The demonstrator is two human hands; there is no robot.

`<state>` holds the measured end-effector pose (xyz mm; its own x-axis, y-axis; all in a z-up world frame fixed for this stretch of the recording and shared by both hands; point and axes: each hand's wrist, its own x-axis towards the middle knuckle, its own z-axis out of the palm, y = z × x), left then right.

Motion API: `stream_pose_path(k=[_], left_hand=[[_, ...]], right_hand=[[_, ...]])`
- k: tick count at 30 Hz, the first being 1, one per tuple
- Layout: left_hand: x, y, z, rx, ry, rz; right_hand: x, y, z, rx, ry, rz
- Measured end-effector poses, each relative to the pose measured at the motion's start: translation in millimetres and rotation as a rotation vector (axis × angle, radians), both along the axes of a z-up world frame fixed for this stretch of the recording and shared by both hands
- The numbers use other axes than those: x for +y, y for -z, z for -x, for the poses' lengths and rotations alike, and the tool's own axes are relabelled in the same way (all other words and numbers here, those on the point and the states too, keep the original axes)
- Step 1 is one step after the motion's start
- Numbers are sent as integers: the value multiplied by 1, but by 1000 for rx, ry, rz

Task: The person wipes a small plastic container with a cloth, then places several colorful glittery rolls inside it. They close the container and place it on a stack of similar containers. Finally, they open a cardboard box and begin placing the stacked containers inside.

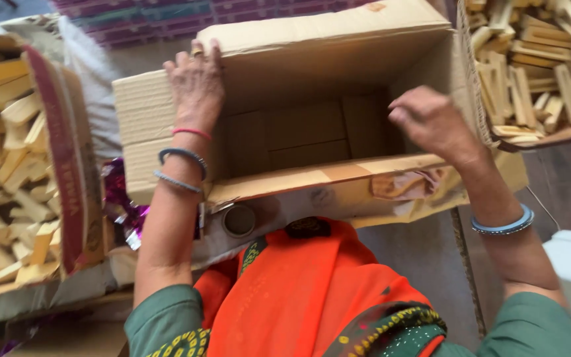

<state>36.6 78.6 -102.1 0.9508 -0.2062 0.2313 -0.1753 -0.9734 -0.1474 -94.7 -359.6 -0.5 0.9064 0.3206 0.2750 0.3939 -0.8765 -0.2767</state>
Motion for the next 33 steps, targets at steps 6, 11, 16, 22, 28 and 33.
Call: stream_pose_path(k=[6, 11, 16, 22, 28, 33], left_hand=[[0, -2, 1, -45, -11, -1], [-4, -7, 3, 4, -13, 28], [-2, -7, 0, 22, -10, 71], [10, -22, -6, 246, 35, 227], [3, -38, -14, 505, 83, 262], [3, -37, -21, 571, 105, 212]], right_hand=[[29, 82, -23, 919, -143, 140], [25, 113, -31, 1226, -101, 291], [47, 18, -27, 678, 229, 51], [43, -24, 7, 255, -45, 44], [43, -69, 57, 232, -75, -49], [25, -96, 120, 301, -204, -179]])
